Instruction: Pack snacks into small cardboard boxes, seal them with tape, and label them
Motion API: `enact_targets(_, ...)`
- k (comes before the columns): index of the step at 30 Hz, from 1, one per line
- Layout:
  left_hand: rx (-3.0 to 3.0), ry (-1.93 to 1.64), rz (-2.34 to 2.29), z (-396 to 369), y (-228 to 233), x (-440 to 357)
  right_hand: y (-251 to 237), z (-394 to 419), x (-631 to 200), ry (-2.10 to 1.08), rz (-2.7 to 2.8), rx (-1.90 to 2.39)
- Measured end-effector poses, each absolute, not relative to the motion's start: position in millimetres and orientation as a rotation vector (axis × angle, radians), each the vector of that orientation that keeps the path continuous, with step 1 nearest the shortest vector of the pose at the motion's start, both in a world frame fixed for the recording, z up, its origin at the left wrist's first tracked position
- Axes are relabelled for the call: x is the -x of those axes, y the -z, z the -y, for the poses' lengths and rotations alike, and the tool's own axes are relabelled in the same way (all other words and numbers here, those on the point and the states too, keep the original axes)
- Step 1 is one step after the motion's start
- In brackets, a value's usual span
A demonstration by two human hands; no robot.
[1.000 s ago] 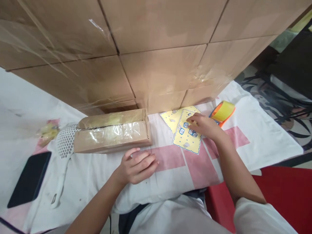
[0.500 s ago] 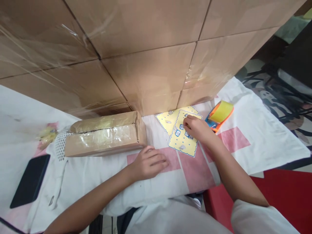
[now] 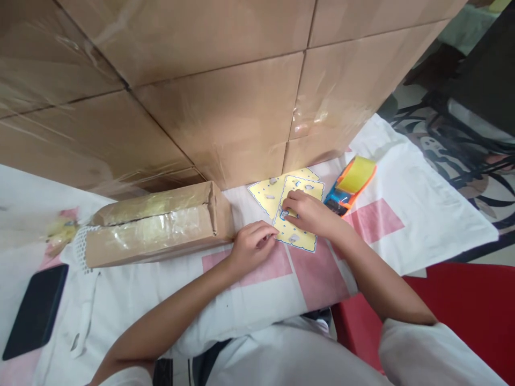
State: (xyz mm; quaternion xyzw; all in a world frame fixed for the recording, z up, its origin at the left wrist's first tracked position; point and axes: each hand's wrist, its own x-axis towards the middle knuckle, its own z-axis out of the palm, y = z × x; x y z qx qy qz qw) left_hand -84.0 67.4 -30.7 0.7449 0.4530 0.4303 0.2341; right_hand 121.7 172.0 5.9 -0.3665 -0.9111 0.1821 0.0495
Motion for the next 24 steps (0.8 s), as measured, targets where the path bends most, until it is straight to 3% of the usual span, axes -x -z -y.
enact_targets(8, -1.529, -1.2, -1.459, -71.2, 25.3, 83.2, -10.3, -158.5, -112.7, -1.144, 2.26, 0.814)
enact_targets(14, -1.389, -1.23, -1.387, -69.5, 24.9, 82.7, -11.0, -150.5, -108.2, -1.823, 1.747, 0.717)
enact_targets(24, -1.239, -1.298, -1.291, -68.5, 13.0, 82.0, -10.3, -148.3, -108.9, -1.854, 1.663, 0.582)
